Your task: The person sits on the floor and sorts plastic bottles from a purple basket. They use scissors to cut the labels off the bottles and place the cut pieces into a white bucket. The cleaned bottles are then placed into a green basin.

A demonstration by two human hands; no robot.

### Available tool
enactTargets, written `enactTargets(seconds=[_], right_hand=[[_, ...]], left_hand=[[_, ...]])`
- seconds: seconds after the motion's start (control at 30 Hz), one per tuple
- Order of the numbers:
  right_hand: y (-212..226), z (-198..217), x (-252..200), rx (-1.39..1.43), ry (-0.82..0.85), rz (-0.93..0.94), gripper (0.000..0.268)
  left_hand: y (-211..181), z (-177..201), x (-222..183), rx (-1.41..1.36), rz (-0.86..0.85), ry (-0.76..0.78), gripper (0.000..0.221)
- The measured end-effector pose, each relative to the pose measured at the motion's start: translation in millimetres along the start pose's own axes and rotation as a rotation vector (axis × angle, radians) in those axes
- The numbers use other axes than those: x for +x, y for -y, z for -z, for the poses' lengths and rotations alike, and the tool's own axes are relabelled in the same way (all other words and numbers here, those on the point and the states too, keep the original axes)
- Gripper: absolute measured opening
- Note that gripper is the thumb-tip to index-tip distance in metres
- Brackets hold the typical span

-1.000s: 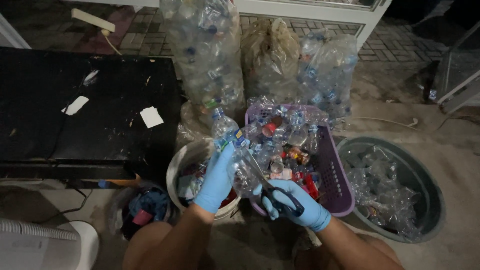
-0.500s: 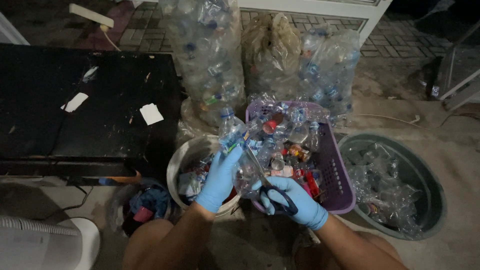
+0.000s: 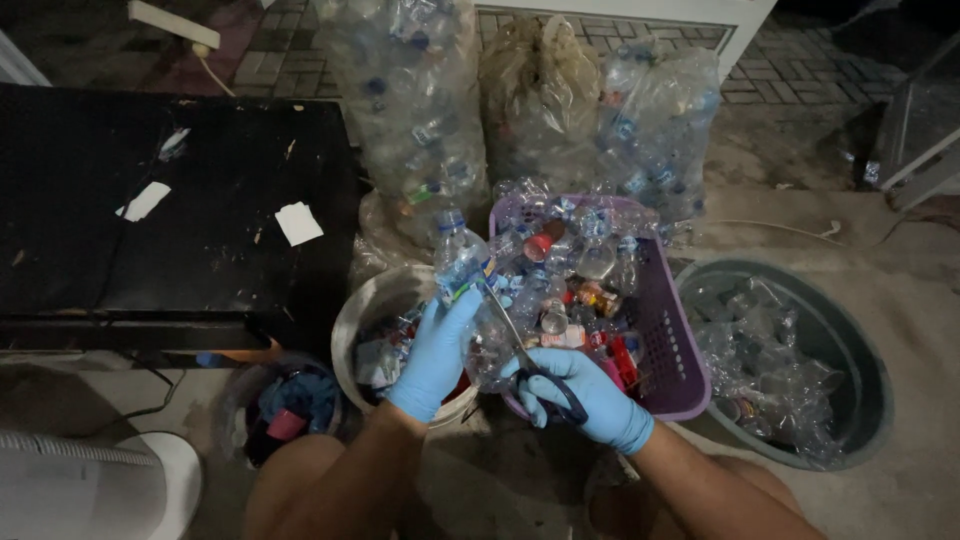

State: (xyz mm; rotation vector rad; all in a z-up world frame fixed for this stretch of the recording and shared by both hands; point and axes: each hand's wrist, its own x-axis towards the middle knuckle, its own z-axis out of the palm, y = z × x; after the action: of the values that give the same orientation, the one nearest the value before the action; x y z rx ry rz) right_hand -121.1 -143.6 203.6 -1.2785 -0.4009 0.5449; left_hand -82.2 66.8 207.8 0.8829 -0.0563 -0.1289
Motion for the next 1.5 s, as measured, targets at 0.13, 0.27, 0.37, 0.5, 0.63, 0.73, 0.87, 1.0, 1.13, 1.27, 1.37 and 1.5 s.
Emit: enactTargets(seconds=[0.13, 0.27, 0.37, 0.5, 0.63, 0.73, 0.87, 1.0, 1.13, 1.27, 1.37, 1.5], right_hand=[[0.4, 0.9, 0.5, -0.017, -0.012, -0.034, 0.035], [-1.0, 0.3, -0.2, -0.018, -0.032, -0.059, 0.034], [2.3, -2.6, -1.3, -0.036, -0.036, -0.055, 0.034], [-1.4, -2.8, -0.3, -0.017, -0.055, -0.066, 0.030], [-1.7, -2.4, -2.1, 0.003, -0.041, -0.074, 0.030], [-1.1, -2.4, -3.3, -0.068, -0.041, -0.096, 0.028], [-0.8, -0.5, -3.9, -0.058, -0.029, -0.055, 0.032], [-5.7, 7.3, 6.4, -0.142, -0.325, 0.054, 0.029], [-25.8, 41.0, 16.0, -0.546, -0.480, -0.176, 0.021], [-76.5, 83.7, 26.0, -1.169, -0.314, -0.554, 0.034], [-121.1, 95.5, 35.5, -1.363, -0.157, -0.539, 0.039], [-175.0, 131.7, 24.3, -1.516, -0.213, -0.294, 0.022]], left_hand=[[6.3, 7.0, 3.1, -0.058, 0.013, 0.002, 0.043], [8.5, 10.6, 5.9, -0.077, 0.007, -0.025, 0.042], [5.2, 11.8, 7.9, -0.059, -0.007, -0.014, 0.040], [-5.0, 7.6, 5.8, 0.030, -0.013, -0.011, 0.040], [-15.6, 0.8, 2.4, 0.024, 0.002, -0.022, 0.043], [-14.6, 6.0, 6.5, -0.029, 0.032, -0.047, 0.037], [-10.9, 17.8, 13.4, -0.142, -0.045, -0.048, 0.034], [-17.9, 35.9, 31.2, -0.154, 0.137, -0.065, 0.047], [-15.8, 37.4, 23.0, 0.734, -0.555, 0.153, 0.027], [-1.8, 50.9, 43.2, -0.167, 0.147, -0.015, 0.056], [-6.2, 40.8, 32.9, -0.144, 0.079, -0.067, 0.057], [-6.7, 44.7, 41.7, -0.041, 0.185, -0.061, 0.066]])
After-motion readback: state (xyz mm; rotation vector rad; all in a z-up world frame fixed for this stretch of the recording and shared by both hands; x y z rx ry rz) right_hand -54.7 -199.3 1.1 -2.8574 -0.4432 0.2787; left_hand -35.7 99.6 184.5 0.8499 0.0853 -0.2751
